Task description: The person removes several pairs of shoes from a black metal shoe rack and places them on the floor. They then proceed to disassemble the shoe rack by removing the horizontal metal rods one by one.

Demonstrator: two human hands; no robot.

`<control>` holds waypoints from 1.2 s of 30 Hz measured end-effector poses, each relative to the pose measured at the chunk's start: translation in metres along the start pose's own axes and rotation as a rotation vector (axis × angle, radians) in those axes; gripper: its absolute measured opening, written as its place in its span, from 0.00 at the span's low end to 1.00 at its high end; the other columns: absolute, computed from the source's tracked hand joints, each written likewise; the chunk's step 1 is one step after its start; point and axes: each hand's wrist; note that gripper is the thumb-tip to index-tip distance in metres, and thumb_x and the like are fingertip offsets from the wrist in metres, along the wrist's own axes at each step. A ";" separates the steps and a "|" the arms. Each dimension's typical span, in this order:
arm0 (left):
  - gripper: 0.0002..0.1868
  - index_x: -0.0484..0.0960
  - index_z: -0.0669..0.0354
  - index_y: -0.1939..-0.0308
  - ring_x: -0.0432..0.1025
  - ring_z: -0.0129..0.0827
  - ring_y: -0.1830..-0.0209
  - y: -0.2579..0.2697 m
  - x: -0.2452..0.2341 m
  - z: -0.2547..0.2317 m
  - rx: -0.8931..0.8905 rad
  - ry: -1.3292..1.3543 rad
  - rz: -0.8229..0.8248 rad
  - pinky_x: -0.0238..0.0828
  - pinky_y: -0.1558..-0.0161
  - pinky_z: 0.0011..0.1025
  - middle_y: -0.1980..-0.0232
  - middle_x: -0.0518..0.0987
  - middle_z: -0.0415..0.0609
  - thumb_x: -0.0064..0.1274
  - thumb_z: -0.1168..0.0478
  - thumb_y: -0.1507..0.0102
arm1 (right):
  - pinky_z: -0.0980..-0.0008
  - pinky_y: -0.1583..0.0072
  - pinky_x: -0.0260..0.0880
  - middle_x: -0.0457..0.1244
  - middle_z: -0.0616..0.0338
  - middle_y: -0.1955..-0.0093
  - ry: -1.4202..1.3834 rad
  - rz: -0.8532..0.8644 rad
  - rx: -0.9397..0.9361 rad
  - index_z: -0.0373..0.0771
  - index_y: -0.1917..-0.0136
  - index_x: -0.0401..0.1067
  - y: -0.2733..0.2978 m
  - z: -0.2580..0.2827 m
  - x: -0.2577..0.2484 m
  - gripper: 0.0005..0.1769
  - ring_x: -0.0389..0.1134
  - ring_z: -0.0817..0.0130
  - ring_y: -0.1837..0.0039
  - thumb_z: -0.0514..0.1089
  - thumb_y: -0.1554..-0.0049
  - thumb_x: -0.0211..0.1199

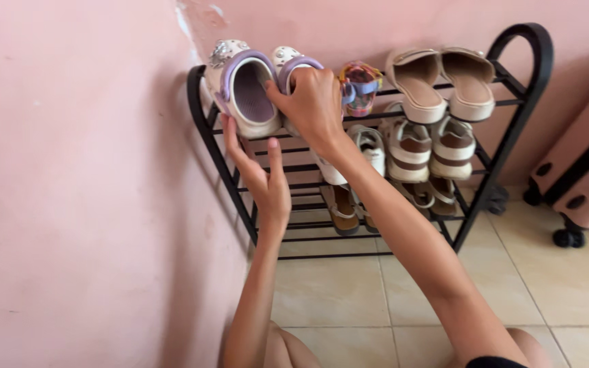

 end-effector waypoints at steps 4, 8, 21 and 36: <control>0.40 0.42 0.58 0.16 0.33 0.48 0.08 0.031 0.017 -0.024 0.004 -0.001 -0.040 0.34 0.12 0.52 0.10 0.36 0.56 0.48 0.59 0.25 | 0.67 0.70 0.57 0.63 0.55 0.78 -0.229 0.004 -0.029 0.31 0.72 0.71 0.018 0.001 -0.028 0.23 0.59 0.71 0.76 0.48 0.45 0.74; 0.42 0.37 0.55 0.15 0.23 0.44 0.10 0.043 0.037 -0.036 0.118 0.013 -0.054 0.27 0.13 0.51 0.13 0.27 0.52 0.49 0.59 0.24 | 0.72 0.70 0.58 0.65 0.58 0.74 -0.314 -0.089 -0.084 0.32 0.68 0.74 0.022 0.005 -0.043 0.18 0.62 0.76 0.74 0.46 0.44 0.74; 0.45 0.35 0.57 0.14 0.26 0.45 0.10 0.113 0.098 -0.092 0.067 0.265 0.095 0.24 0.13 0.45 0.13 0.28 0.54 0.49 0.61 0.26 | 0.72 0.63 0.64 0.65 0.59 0.64 0.023 -0.293 -0.154 0.31 0.59 0.75 0.084 -0.002 -0.185 0.14 0.66 0.73 0.66 0.41 0.44 0.78; 0.32 0.50 0.62 0.21 0.38 0.44 0.10 0.309 0.282 -0.125 -0.353 0.678 0.210 0.36 0.14 0.43 0.12 0.41 0.57 0.47 0.64 0.25 | 0.69 0.63 0.59 0.58 0.58 0.65 0.439 -0.525 0.306 0.33 0.62 0.66 0.248 -0.143 -0.349 0.21 0.59 0.69 0.66 0.39 0.48 0.81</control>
Point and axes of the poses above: each hand's wrist, its own y-axis away from the middle knuckle, its own x-axis out of the palm, z = x × y
